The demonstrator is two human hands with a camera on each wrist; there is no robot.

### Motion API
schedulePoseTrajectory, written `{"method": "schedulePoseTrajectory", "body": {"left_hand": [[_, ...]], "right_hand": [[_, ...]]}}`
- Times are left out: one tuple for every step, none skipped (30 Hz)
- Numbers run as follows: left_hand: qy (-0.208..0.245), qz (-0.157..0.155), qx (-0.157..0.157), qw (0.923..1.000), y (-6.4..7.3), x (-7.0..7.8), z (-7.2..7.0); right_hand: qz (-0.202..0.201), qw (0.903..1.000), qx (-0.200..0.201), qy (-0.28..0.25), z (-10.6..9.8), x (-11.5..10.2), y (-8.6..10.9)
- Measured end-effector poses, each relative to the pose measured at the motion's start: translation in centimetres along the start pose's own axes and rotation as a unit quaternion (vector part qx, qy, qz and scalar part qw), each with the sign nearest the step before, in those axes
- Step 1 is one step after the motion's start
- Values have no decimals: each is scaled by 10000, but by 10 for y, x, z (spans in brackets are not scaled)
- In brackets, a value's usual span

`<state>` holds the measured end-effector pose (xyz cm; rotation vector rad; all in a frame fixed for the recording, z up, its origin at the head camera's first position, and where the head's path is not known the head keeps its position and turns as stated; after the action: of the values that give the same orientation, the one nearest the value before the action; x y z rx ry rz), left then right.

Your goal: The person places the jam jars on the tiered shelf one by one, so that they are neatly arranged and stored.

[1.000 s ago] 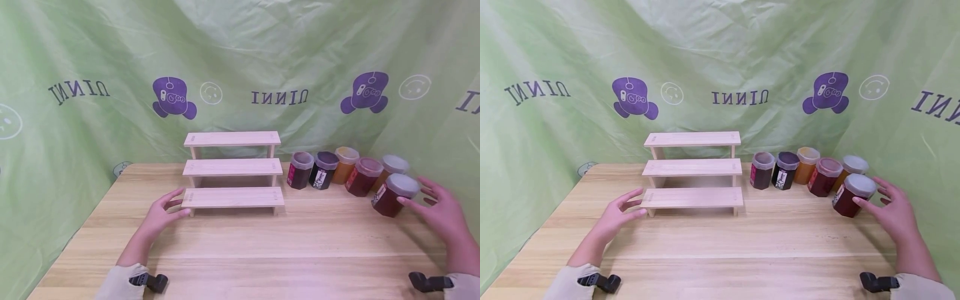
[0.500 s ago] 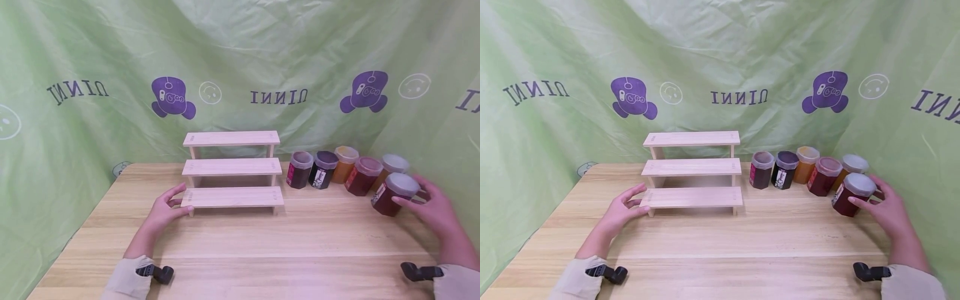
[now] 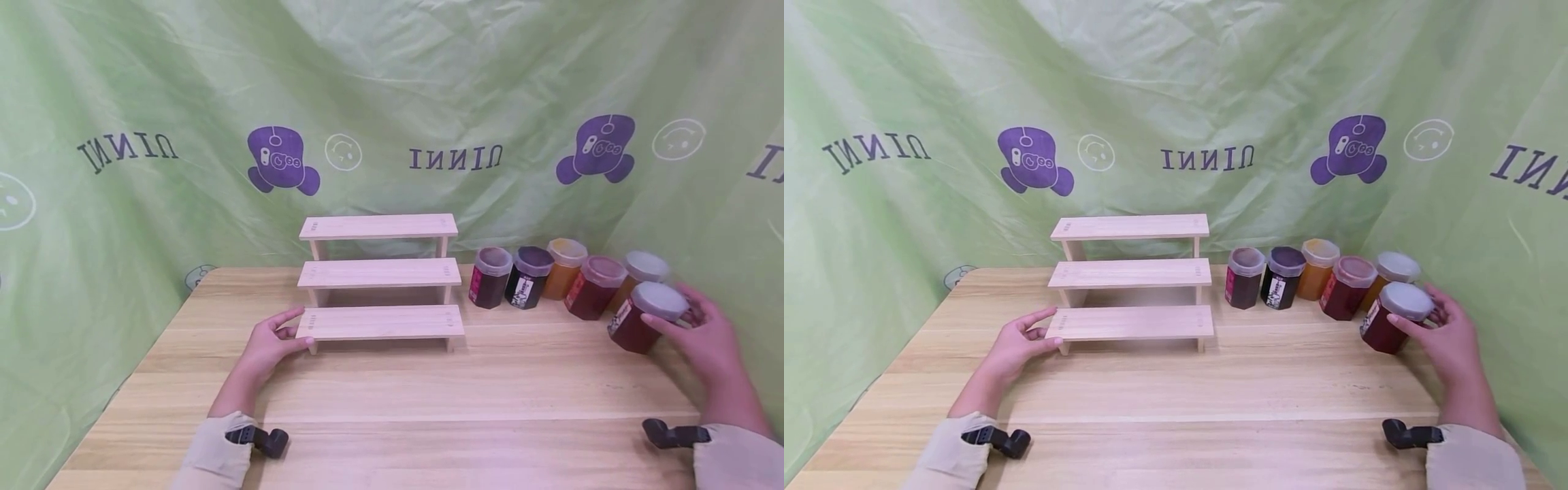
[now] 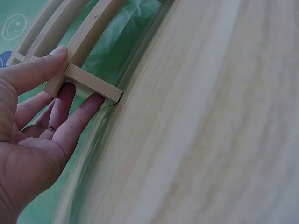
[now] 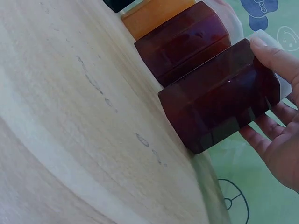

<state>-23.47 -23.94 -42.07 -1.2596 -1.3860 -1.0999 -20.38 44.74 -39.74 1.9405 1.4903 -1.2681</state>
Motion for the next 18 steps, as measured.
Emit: {"method": "schedulePoseTrajectory", "body": {"left_hand": [[1,-19,10,10000,-1,0,0],[1,-24,15,10000,-2,-1,0],[-7,-19,17,10000,-3,-1,0],[-10,-17,17,10000,-3,-1,0],[-4,-8,8,10000,-4,-1,0],[-1,-5,-4,10000,-4,-1,0],[9,-4,-9,10000,-4,-1,0],[26,-7,-14,10000,-4,-1,0],[43,-16,-15,10000,-4,-2,0],[66,-26,-14,10000,-4,-2,0],[73,-30,-20,10000,-4,-2,0],[72,-32,-16,10000,-4,-2,0],[73,-34,-10,10000,-3,-2,0],[64,-37,-3,10000,-3,-2,0],[53,-33,-5,10000,-3,-2,0],[46,-26,-3,10000,-3,-2,0],[30,-20,-6,10000,-3,-2,0],[31,-16,5,10000,-3,-3,0]], "right_hand": [[16,9999,79,-76,0,0,0],[42,9997,152,-165,0,0,1],[68,9994,218,-249,1,-1,1],[104,9990,286,-321,1,-1,2],[160,9985,342,-404,1,-2,2],[207,9979,398,-468,1,-2,3],[255,9973,439,-525,1,-3,4],[310,9967,477,-571,2,-4,5],[359,9963,511,-589,2,-5,6],[388,9960,555,-586,3,-6,6],[434,9956,588,-581,3,-6,7],[459,9954,618,-578,3,-7,8],[497,9949,647,-595,4,-8,8],[511,9946,682,-594,4,-8,9],[519,9942,707,-615,5,-9,9],[546,9939,722,-623,5,-9,9],[575,9936,729,-647,6,-9,9],[577,9935,738,-652,6,-9,10]]}}
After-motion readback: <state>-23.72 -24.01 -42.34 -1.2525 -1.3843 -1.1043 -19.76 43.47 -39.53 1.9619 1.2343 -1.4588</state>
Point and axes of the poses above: each hand's wrist, its own y-axis away from the middle knuckle, its own z-axis out of the palm, x = y × z, the point moved 1 cm from there along -y, towards the middle knuckle, and after that the axes turned 5 degrees about x, right-handed, at the moved point
